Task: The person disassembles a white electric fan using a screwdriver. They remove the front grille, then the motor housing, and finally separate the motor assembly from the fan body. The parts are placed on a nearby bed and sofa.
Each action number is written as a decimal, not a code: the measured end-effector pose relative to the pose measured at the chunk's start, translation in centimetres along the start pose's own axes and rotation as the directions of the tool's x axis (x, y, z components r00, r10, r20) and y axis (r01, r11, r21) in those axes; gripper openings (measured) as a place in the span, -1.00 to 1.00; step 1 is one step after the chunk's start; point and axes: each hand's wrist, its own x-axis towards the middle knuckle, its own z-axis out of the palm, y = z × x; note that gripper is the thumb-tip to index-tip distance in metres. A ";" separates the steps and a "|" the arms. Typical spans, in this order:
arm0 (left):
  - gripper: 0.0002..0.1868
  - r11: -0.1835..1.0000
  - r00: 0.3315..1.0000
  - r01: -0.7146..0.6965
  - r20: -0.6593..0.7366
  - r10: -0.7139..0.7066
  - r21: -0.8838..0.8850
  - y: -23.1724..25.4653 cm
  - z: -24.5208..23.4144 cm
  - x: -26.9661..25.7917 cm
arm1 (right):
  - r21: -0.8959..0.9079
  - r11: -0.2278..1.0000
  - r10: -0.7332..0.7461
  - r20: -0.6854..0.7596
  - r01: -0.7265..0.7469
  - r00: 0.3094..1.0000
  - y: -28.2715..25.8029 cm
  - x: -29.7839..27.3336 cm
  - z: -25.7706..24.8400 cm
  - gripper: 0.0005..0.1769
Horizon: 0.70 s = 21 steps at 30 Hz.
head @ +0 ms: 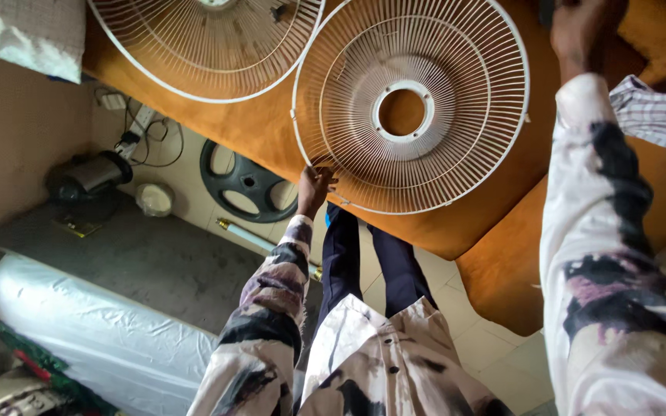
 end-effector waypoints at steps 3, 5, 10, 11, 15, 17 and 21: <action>-0.49 0.999 0.995 0.047 -0.093 -0.047 0.002 1.3 0.1 -1.5 | 0.256 0.934 -0.212 -0.160 0.248 0.964 -0.9 -4.9 -0.5 -0.60; -0.43 0.998 0.983 0.004 -0.186 0.007 0.061 2.7 0.4 -3.0 | 0.288 0.863 -0.348 -0.256 0.415 0.902 -2.0 -9.7 -1.0 -0.65; -0.46 0.919 0.880 -0.368 -0.267 0.394 0.144 7.5 0.3 -9.4 | 0.718 0.583 0.283 0.259 -0.380 0.923 -6.8 -25.2 -3.2 -0.36; -0.48 0.942 0.912 -0.333 -0.239 0.333 0.042 8.8 0.2 -10.8 | 0.681 0.589 0.323 0.294 -0.434 0.900 -8.2 -28.6 -4.1 -0.29; -0.57 0.938 0.949 -0.313 -0.083 0.304 -0.146 13.7 -0.8 -15.8 | 0.752 0.424 0.402 0.343 -0.505 0.849 -12.8 -36.8 -5.7 -0.65; -0.59 0.920 0.936 -0.352 -0.031 0.352 -0.171 16.4 -1.3 -17.7 | 0.720 0.496 0.409 0.300 -0.486 0.862 -14.9 -40.0 -6.6 -0.45; -0.66 0.857 0.886 -0.397 0.106 0.451 -0.329 21.8 -2.0 -22.3 | 0.781 0.366 0.468 0.315 -0.505 0.826 -19.3 -43.0 -8.6 -0.66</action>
